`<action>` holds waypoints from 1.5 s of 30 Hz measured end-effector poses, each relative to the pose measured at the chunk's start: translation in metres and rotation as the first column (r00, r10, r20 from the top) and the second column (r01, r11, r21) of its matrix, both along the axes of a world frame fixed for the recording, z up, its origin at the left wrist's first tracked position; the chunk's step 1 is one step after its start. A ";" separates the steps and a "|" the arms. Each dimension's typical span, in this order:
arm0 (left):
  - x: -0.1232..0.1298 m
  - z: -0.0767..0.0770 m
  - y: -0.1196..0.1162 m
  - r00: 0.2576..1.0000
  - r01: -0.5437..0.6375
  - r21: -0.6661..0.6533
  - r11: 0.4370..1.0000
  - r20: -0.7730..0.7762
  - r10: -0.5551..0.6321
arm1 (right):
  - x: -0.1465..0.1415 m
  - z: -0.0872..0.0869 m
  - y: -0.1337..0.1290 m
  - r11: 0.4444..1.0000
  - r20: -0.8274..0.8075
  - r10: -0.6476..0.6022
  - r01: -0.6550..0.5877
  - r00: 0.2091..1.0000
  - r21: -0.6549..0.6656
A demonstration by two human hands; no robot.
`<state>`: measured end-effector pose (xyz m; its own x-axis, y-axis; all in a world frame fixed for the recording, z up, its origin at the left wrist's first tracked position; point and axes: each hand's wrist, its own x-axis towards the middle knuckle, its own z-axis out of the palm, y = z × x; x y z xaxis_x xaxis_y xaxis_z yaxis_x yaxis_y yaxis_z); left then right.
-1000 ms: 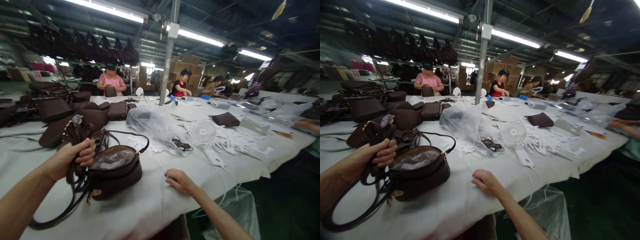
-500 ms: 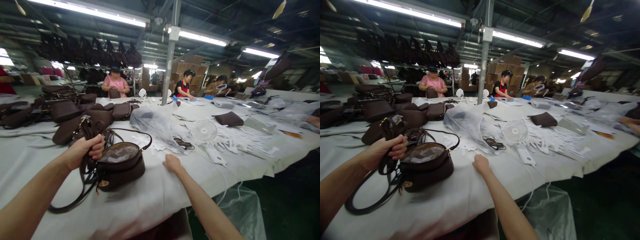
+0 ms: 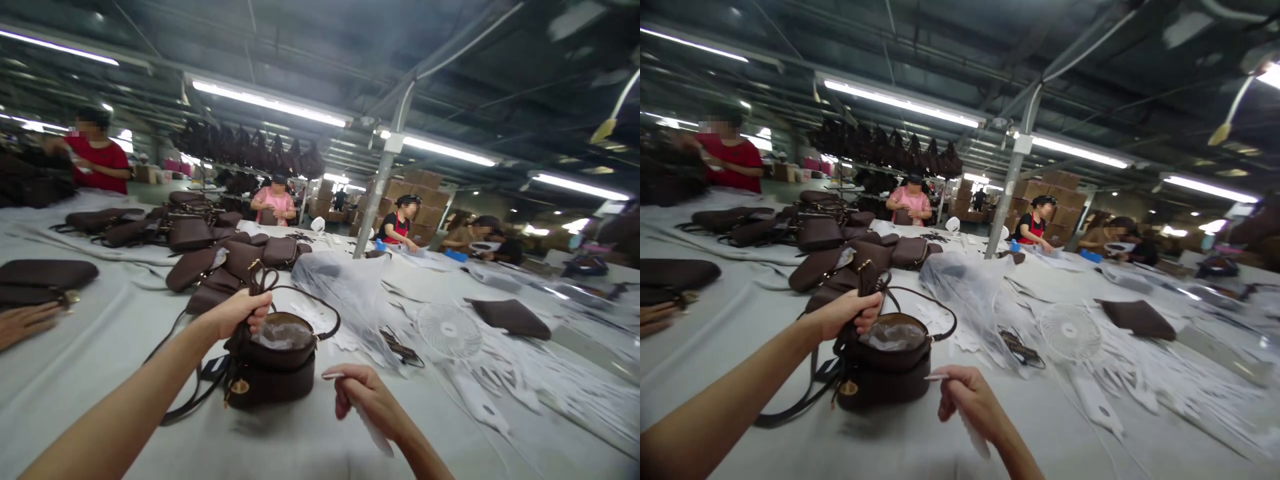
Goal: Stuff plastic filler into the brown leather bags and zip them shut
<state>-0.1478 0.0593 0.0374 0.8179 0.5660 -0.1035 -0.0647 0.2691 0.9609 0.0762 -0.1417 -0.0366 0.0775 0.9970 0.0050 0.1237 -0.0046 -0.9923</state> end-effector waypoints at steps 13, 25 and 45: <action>-0.008 0.010 0.003 0.990 -0.103 0.210 0.972 -0.076 0.121 | -0.065 0.057 0.101 0.937 -0.102 -0.299 0.312 0.949 0.156; 0.014 0.005 -0.008 0.936 -0.170 0.711 0.682 -0.101 0.339 | -0.099 0.045 0.134 0.903 -0.357 -0.167 0.288 0.919 0.320; 0.025 -0.036 -0.008 0.890 -0.455 0.416 0.787 0.216 0.401 | -0.102 0.037 0.153 0.881 -0.598 -0.270 0.444 0.754 0.163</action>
<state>-0.1228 0.0509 0.0018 0.4706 0.8220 0.3205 -0.1827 -0.2646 0.9469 -0.0262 0.0117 0.0000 0.5040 0.8553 0.1203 -0.3880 0.3486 -0.8532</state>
